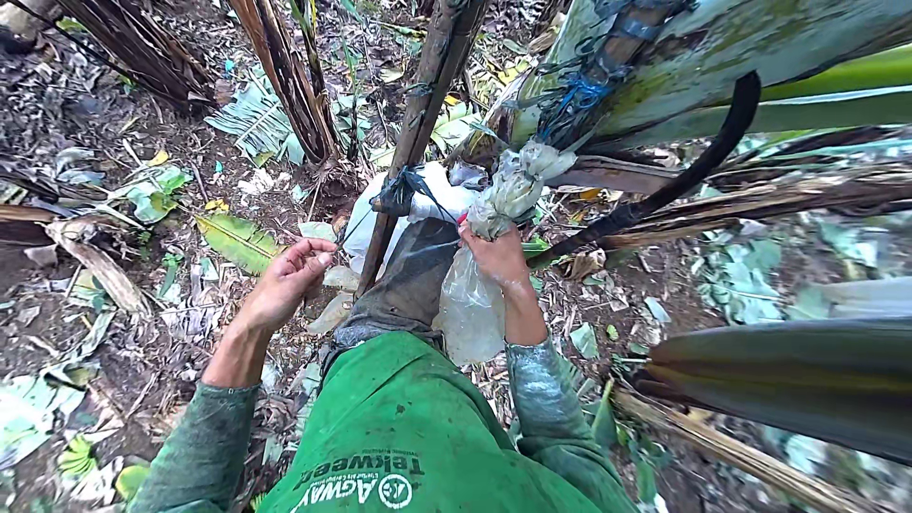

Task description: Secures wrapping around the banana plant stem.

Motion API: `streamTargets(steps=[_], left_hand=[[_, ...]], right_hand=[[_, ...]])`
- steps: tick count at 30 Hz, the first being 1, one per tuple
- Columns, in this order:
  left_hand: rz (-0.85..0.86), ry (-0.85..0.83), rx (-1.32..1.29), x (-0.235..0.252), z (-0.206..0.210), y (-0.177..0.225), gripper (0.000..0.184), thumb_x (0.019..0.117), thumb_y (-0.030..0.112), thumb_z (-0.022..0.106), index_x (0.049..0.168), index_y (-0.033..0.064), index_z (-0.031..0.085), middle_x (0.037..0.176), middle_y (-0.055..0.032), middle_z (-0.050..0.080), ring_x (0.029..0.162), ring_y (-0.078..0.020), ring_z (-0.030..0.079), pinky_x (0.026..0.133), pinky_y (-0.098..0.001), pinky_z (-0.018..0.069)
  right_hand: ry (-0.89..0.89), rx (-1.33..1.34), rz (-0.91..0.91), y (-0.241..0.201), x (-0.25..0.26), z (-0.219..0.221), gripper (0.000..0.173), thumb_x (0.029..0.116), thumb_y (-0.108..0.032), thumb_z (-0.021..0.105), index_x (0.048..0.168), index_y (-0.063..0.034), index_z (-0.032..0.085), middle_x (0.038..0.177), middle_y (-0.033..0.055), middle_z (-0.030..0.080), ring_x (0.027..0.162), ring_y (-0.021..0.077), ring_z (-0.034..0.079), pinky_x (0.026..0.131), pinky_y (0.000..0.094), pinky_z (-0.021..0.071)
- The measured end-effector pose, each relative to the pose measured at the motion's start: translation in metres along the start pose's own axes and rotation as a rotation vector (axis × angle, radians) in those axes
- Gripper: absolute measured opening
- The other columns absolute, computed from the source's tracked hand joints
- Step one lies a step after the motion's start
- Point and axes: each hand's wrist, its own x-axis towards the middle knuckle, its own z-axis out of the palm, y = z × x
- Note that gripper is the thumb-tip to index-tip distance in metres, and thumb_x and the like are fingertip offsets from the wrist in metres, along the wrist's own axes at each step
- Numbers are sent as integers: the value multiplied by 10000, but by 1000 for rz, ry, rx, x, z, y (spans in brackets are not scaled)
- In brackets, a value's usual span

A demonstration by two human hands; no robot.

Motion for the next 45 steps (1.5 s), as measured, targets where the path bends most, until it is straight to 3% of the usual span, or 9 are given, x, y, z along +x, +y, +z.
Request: streamTargets(steps=[2,6,11,13,17,25,35,40,45], left_hand=[[-34,-27,14,-3,8,-8,274,1034,196,520,1285,154,623,631,63,474,501,-28,439,515,-193,441],[-61,-100,-14,-3,24,-15,215,1045,211,486,927,154,656,583,97,447,471,0,388,464,-161,349],[3,56,-104,-5,26,-23,315,1013,264,434,728,229,563,563,117,428,468,5,380,457,-162,339],[56,149,-60,-5,28,-27,340,1007,257,419,687,238,531,539,113,416,463,-8,389,462,-179,356],[181,190,63,-5,37,-34,390,1038,352,521,671,228,562,524,101,407,463,-36,400,480,-216,377],[282,206,304,-14,40,-29,425,1045,279,502,631,185,515,520,82,419,458,-44,406,464,-226,357],[344,223,441,-12,44,-27,407,1038,244,514,637,179,489,542,97,405,472,-14,381,466,-210,328],[453,116,608,-16,41,-16,421,1040,262,529,636,146,506,534,72,423,471,-21,404,456,-226,329],[548,-167,1035,-8,53,35,373,1041,327,484,732,144,583,539,42,459,475,-102,487,441,-335,391]], right_hand=[[-47,38,2,3,-5,4,304,911,-125,763,1184,-43,655,977,68,714,837,120,693,800,337,600],[-76,102,-18,12,-6,3,296,900,-108,778,1165,-55,657,963,45,727,827,116,707,792,319,612],[-19,120,-149,25,-16,-29,332,964,-198,696,1274,-84,668,1198,55,728,1065,182,713,956,415,595],[70,128,-169,16,-29,-40,299,962,-174,683,1237,-57,667,1118,42,734,985,142,720,901,369,612],[-16,94,-180,-33,-59,-28,195,865,-172,775,1005,-84,670,822,-92,683,756,-34,652,729,201,589],[-556,-94,-234,-53,-27,52,329,776,-129,858,1059,-74,698,934,128,693,805,263,677,691,491,570],[-652,-344,-228,-94,36,70,212,834,-178,796,983,-47,721,910,105,705,863,222,675,793,484,532],[-516,-329,-249,-106,4,43,132,903,-111,710,988,-15,682,852,154,674,738,300,662,662,521,529],[-400,-669,-230,-82,-9,53,304,826,-183,798,1039,-42,634,847,193,664,728,393,678,575,568,554]])
